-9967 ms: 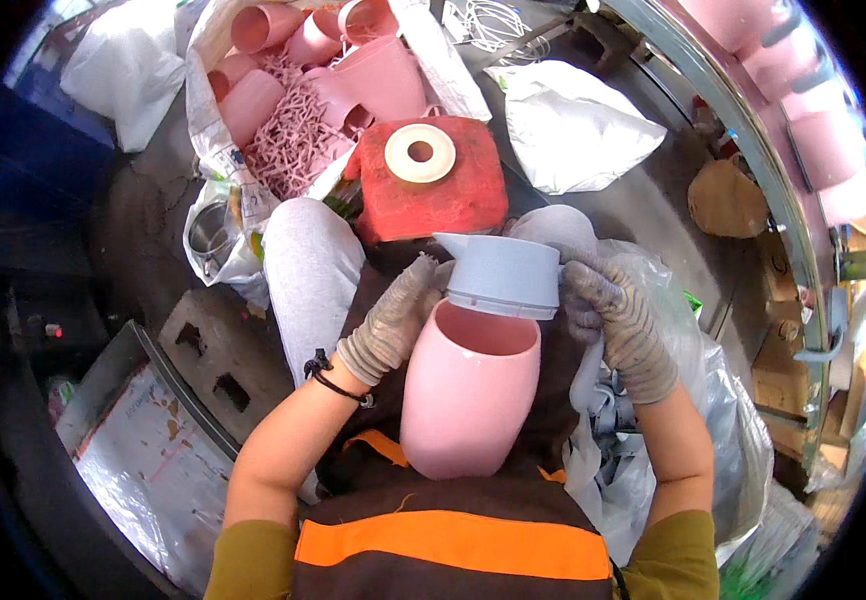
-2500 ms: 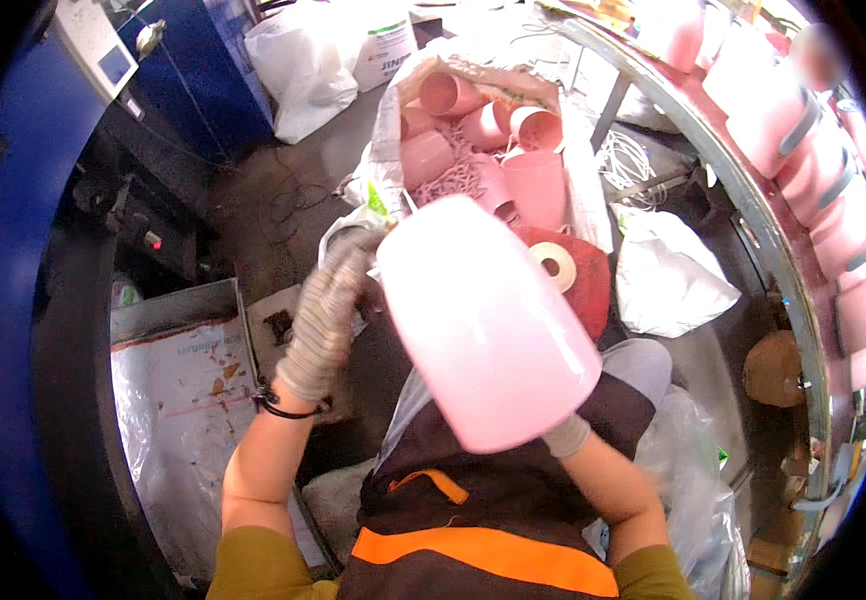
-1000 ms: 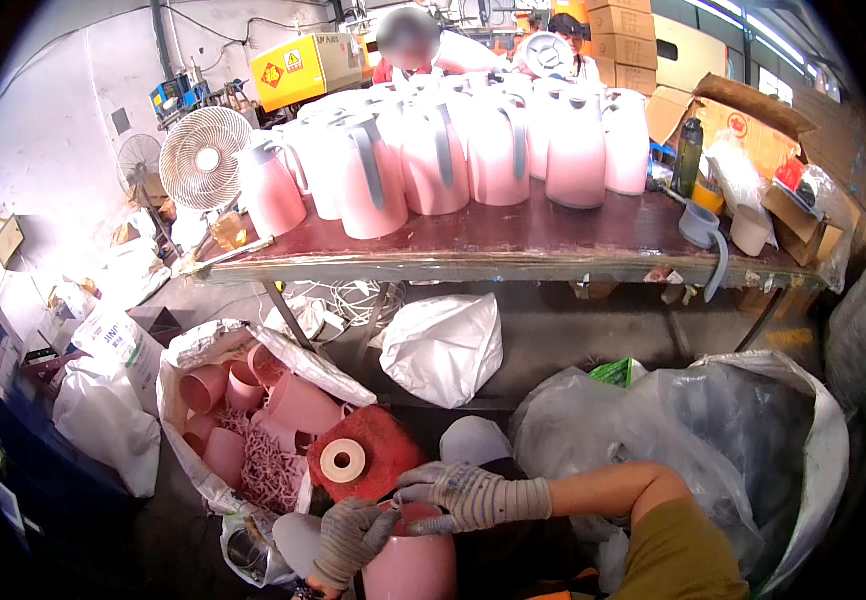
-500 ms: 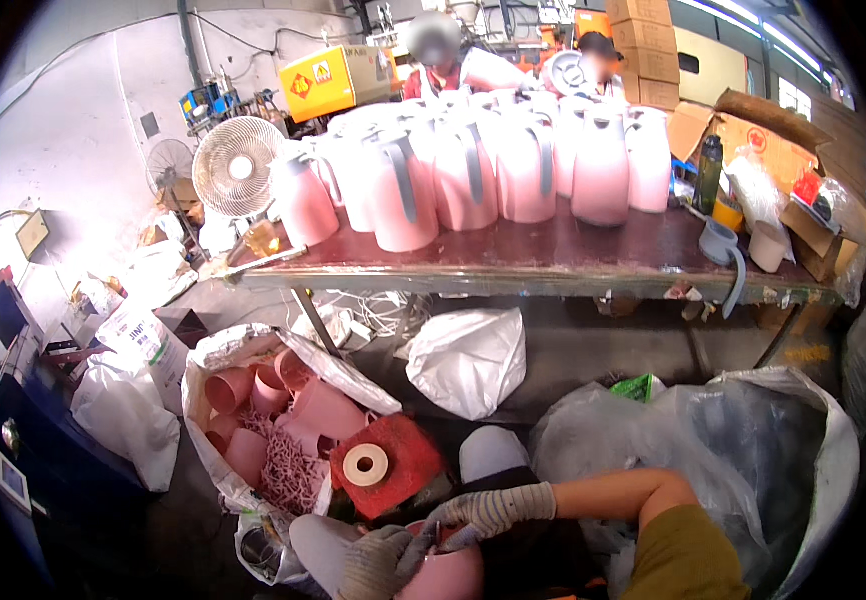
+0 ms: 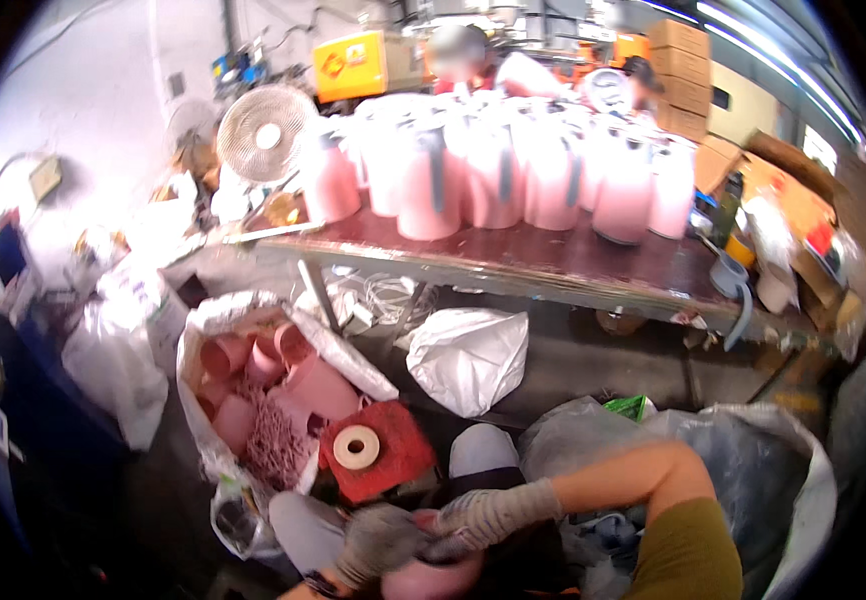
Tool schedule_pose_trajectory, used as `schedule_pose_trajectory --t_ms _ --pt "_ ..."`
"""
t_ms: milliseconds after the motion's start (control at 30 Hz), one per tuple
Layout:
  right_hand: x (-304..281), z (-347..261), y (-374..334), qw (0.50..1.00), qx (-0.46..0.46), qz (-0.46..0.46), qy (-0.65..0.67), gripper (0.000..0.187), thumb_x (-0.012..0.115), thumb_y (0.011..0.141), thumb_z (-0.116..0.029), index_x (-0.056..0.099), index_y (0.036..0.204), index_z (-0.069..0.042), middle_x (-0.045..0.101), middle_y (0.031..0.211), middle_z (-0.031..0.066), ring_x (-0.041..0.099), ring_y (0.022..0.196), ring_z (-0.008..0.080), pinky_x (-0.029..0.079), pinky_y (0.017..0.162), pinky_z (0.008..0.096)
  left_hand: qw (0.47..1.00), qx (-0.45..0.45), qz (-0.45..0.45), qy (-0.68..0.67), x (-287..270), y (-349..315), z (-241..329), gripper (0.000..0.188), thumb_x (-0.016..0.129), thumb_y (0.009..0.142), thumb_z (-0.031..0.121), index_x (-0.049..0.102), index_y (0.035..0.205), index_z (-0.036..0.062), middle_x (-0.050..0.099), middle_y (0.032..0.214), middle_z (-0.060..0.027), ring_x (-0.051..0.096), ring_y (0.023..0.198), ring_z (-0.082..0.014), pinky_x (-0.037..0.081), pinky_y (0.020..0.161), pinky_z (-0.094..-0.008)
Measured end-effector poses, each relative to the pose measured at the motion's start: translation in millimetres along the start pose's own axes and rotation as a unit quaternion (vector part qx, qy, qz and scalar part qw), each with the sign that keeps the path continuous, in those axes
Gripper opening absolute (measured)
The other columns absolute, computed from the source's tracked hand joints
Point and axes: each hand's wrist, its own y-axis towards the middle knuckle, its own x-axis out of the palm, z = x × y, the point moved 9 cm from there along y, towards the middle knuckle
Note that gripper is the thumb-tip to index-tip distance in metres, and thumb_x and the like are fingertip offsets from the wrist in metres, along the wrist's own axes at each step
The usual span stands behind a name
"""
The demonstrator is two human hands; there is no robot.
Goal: The person assembles pink plastic containers by picking up a pink base, fitting a grey lid onto it, and wiping the assembled container with a cloth.
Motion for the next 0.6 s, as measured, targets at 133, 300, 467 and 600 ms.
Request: schedule_pose_trajectory --t_ms 133,300,467,600 --pt "-128 -35 -44 0.94 0.174 0.246 0.159 0.036 0.049 0.096 -0.019 0.052 0.126 0.0 0.056 0.123 0.0122 0.058 0.101 0.0211 0.048 0.083 0.0322 0.656 -0.389 0.416 -0.495 -89 -121 -88 0.043 0.046 0.095 0.041 0.059 0.107 0.001 0.064 0.101 -0.013 0.064 0.09 -0.0234 0.052 0.081 -0.0398" --pt "-169 3 30 0.872 0.199 0.35 -0.278 0.047 0.056 0.092 -0.025 0.044 0.131 -0.003 0.045 0.133 0.0223 0.054 0.112 0.034 0.049 0.089 0.0373 0.803 -0.359 0.373 -0.295 -107 -147 -105 0.043 0.044 0.098 0.036 0.065 0.09 -0.0012 0.064 0.08 -0.007 0.06 0.07 -0.0184 0.049 0.064 -0.0302" --pt "-120 82 136 0.91 0.21 0.283 -0.216 0.069 0.06 0.088 -0.044 0.035 0.14 -0.006 0.039 0.139 0.0272 0.049 0.122 0.0405 0.045 0.098 0.0421 0.91 -0.267 0.195 -0.251 -70 -71 -75 0.037 0.051 0.093 0.03 0.063 0.071 0.0022 0.055 0.063 -0.0055 0.049 0.054 -0.0129 0.037 0.05 -0.0278" --pt "-64 32 88 0.941 0.066 0.241 0.228 0.031 0.046 0.098 -0.024 0.055 0.119 -0.004 0.061 0.113 0.0156 0.062 0.099 0.0276 0.05 0.085 0.0364 0.844 -0.373 0.204 -0.326 -21 -116 -127 0.035 0.05 0.093 0.027 0.067 0.078 0.0013 0.062 0.069 -0.0051 0.054 0.062 -0.0123 0.042 0.059 -0.028"
